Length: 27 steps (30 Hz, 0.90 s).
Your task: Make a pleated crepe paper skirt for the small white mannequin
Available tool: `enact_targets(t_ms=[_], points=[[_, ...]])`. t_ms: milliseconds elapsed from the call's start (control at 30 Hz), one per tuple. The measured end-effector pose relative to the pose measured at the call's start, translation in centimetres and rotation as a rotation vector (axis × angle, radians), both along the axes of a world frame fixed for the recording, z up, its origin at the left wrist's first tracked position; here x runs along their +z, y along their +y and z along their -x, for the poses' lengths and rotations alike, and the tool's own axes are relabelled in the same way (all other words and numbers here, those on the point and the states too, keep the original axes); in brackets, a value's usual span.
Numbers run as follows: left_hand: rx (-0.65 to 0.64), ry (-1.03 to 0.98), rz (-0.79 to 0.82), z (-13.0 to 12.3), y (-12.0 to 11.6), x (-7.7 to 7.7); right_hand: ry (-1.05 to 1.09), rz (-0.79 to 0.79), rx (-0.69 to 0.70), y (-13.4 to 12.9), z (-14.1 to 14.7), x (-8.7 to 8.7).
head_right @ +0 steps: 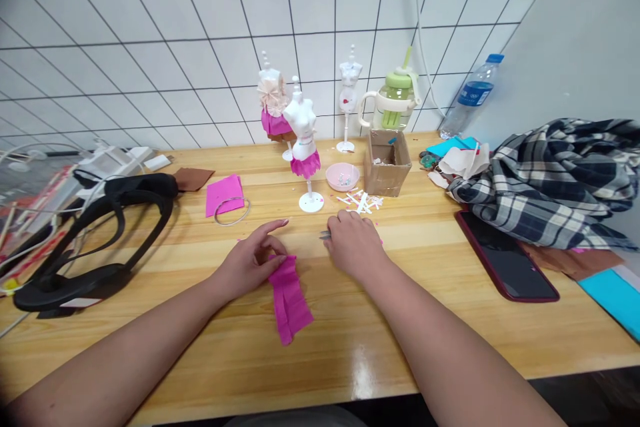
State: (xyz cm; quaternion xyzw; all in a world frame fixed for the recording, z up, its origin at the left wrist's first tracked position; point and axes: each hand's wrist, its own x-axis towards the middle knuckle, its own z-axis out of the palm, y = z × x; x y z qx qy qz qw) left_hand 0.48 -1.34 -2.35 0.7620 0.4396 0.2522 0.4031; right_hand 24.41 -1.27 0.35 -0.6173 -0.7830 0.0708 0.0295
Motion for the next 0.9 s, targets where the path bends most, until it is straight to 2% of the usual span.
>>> enact_targets(t_ms=[100,233,667,767,900], points=[[0.009,0.002,-0.01,-0.1,0.0,0.0,0.034,-0.049,0.079,0.1,-0.1,0.0],[0.011,0.009,-0.017,-0.1,0.0,0.2,0.059,-0.02,0.202,0.5,-0.2,0.0],[0.011,-0.014,0.001,-0.2,-0.1,0.1,0.032,-0.02,0.119,0.9,0.1,-0.6],[0.023,-0.079,0.047,-0.4,-0.2,0.2,0.126,-0.035,0.086,1.2,-0.1,-1.2],[0.082,-0.183,0.14,-0.6,-0.1,0.5,0.418,-0.149,0.02,1.8,-0.3,-1.7]])
